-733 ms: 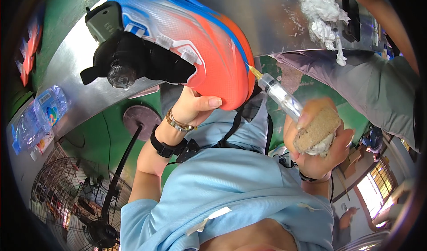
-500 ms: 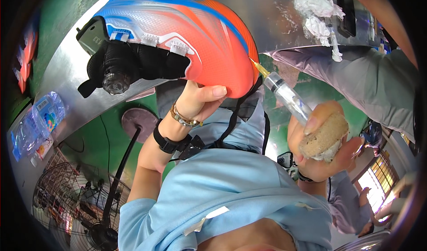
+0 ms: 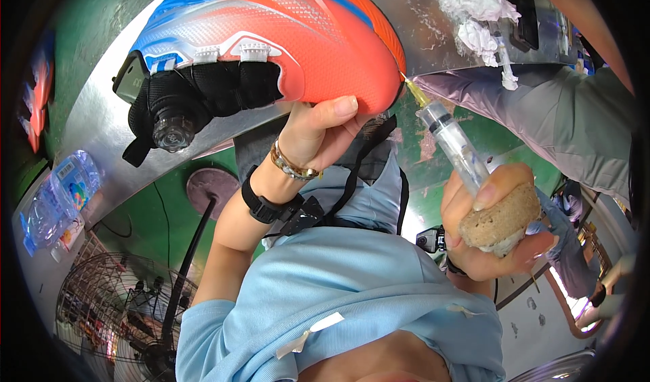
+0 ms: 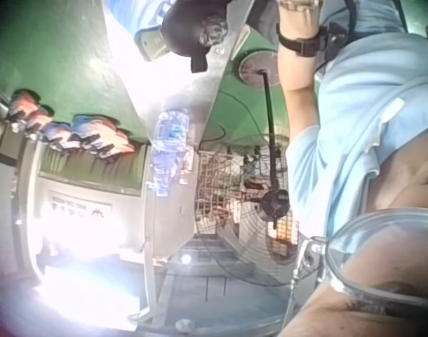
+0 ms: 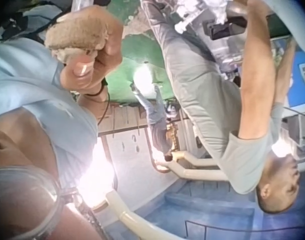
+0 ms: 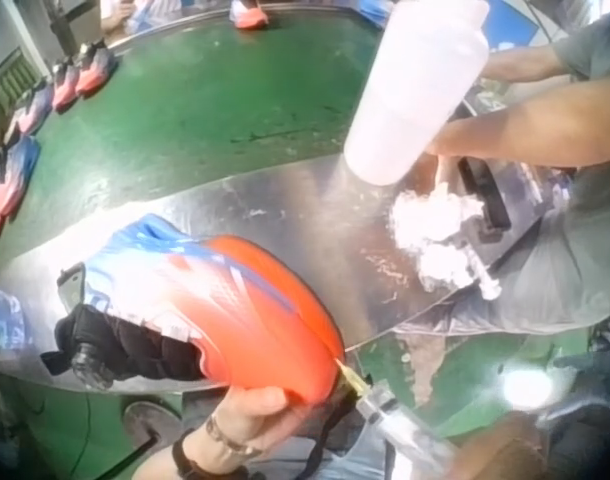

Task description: Applying glue or liquid adhesive to the edges of shoe soles using a syringe and sponge applicator.

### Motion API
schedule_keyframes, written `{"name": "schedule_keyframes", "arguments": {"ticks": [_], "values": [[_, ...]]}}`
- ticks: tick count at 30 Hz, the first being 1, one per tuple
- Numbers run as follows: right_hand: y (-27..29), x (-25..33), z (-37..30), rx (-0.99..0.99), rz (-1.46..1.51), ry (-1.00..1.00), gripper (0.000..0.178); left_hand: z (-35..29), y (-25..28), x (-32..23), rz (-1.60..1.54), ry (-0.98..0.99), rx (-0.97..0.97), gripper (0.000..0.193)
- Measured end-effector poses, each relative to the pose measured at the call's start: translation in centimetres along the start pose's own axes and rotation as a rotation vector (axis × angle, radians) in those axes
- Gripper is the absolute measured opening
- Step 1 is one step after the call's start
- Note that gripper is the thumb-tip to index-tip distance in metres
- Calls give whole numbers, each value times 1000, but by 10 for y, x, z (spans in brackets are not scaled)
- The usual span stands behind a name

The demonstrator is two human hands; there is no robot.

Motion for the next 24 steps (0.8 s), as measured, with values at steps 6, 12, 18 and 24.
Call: {"name": "schedule_keyframes", "arguments": {"ticks": [6,12,18,24], "values": [[2,1,1,68,-110,25,55,13,-6,-2,-3,-27,15,70],[-2,1,6,122,65,68,55,23,-14,-6,-9,-72,24,65],[-7,-14,7,95,71,304,63,29,-33,-17,-21,-159,-70,55],[-9,-24,19,272,193,487,69,25,-49,-30,-7,-74,-284,46]]}}
Point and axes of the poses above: each hand's wrist, its own z-axis towards the middle knuckle, its own y-axis out of the back of the hand, x = y × z, the point moved 4 cm from there along z, towards the middle knuckle, and after that the axes turned 6 degrees about z, right-handed, at the moved point
